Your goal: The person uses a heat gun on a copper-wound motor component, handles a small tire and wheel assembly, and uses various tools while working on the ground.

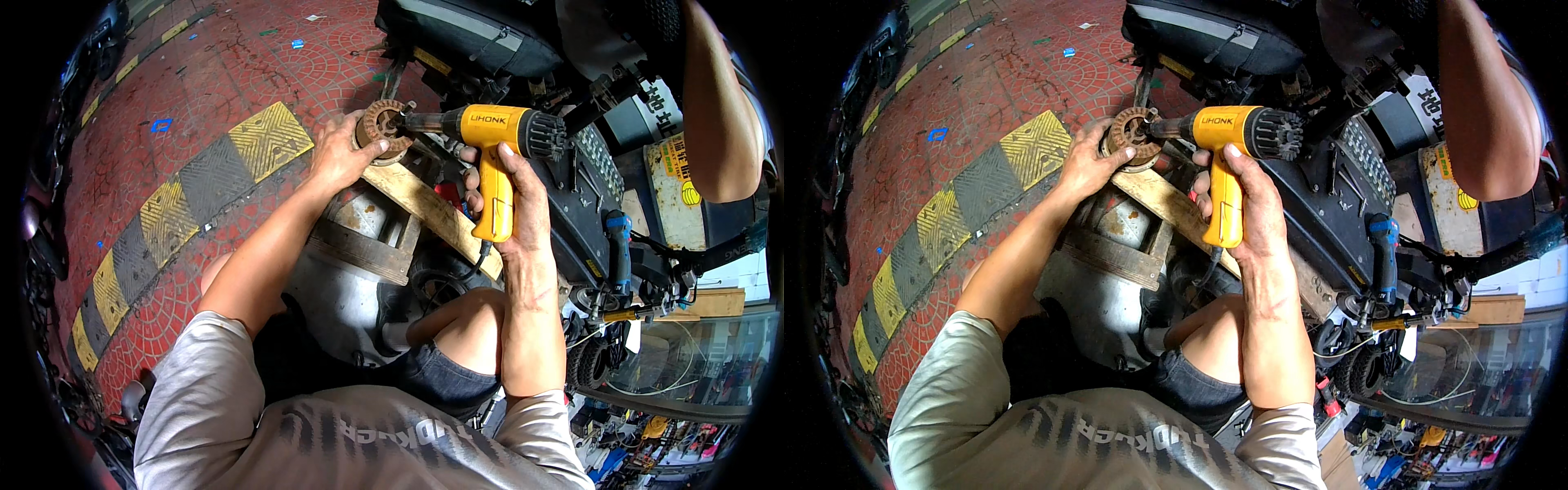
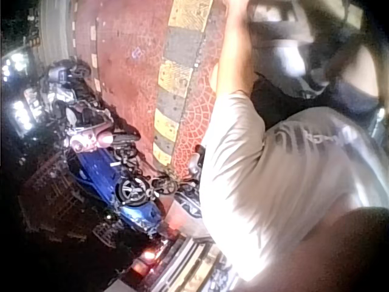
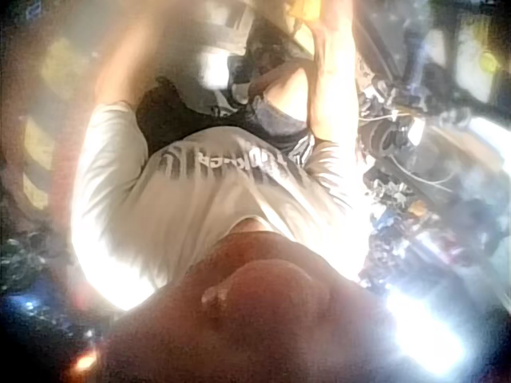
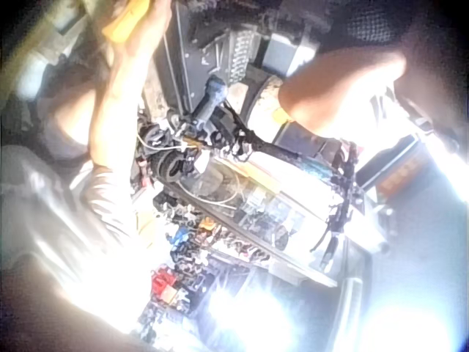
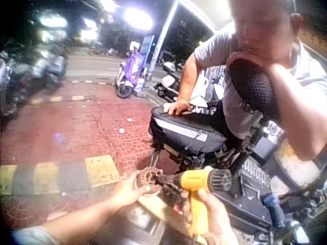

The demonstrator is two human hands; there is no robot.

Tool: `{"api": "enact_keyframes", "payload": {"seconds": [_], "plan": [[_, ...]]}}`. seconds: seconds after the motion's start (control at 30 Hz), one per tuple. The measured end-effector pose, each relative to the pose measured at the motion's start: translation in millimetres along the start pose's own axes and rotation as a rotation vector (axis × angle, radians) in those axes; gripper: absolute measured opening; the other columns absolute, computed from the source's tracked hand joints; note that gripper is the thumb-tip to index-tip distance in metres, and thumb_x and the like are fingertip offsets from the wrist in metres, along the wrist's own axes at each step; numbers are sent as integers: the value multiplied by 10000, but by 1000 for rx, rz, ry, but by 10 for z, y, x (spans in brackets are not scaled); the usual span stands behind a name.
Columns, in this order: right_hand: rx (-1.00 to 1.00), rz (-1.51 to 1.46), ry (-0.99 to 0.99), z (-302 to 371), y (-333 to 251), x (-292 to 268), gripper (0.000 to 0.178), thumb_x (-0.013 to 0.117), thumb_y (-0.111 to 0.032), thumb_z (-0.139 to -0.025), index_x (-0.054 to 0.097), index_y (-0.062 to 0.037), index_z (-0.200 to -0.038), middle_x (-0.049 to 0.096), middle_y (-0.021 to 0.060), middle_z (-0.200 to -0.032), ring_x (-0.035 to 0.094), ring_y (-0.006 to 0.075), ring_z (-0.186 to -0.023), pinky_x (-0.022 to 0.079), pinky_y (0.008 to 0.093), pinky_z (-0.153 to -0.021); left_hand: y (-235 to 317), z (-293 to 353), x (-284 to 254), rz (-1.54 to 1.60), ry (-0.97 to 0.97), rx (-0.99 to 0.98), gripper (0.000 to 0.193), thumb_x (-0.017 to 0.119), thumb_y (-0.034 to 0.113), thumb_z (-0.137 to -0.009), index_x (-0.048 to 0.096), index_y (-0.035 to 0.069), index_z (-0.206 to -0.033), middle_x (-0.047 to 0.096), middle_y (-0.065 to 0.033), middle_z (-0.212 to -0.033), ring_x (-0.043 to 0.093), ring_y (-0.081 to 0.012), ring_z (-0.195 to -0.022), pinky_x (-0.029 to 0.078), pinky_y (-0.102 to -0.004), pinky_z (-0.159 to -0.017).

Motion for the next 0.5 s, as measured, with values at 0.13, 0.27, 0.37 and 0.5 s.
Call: {"api": "enact_keyframes", "payload": {"seconds": [0.13, 0.27, 0.37, 0.5], "plan": [[6, 30, -48, 8, 9, 7, 405, 574, -344, -1100, 639, 40, -1214, 714, 106, -850, 639, 143, -578, 558, 247, -546, -25, -1, 19, -11, -12, -13, 837, 828, 514, -880, 533, 112, -1552, 522, -322, -1507, 478, -470, -1440, 395, -522, -1213], [38, 78, -92, 10, 64, 18, 393, 582, -336, -1096, 645, 39, -1195, 719, 107, -843, 636, 142, -566, 548, 247, -538, -34, 14, 8, -32, -16, -29, 834, 817, 500, -891, 524, 98, -1560, 516, -334, -1510, 464, -475, -1450, 386, -522, -1220], [15, 113, -34, 53, 49, 60, 392, 596, -341, -1087, 656, 37, -1169, 720, 103, -809, 635, 138, -561, 529, 239, -532, 21, 31, -2, -24, -36, -37, 829, 810, 488, -897, 519, 88, -1562, 508, -351, -1510, 452, -485, -1457, 383, -525, -1222], [39, 165, -73, 80, 82, 93, 394, 612, -351, -1077, 664, 33, -1151, 718, 96, -775, 637, 133, -563, 516, 234, -530, 87, 84, -68, -53, -35, -39, 828, 808, 470, -898, 513, 77, -1564, 489, -369, -1519, 442, -503, -1461, 383, -529, -1221]]}}
Point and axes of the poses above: each hand's wrist, its own z-axis away from the middle knuckle, its own x-axis out of the palm, y = z × x, the point moved 9 cm from there along -z, towards the middle knuckle
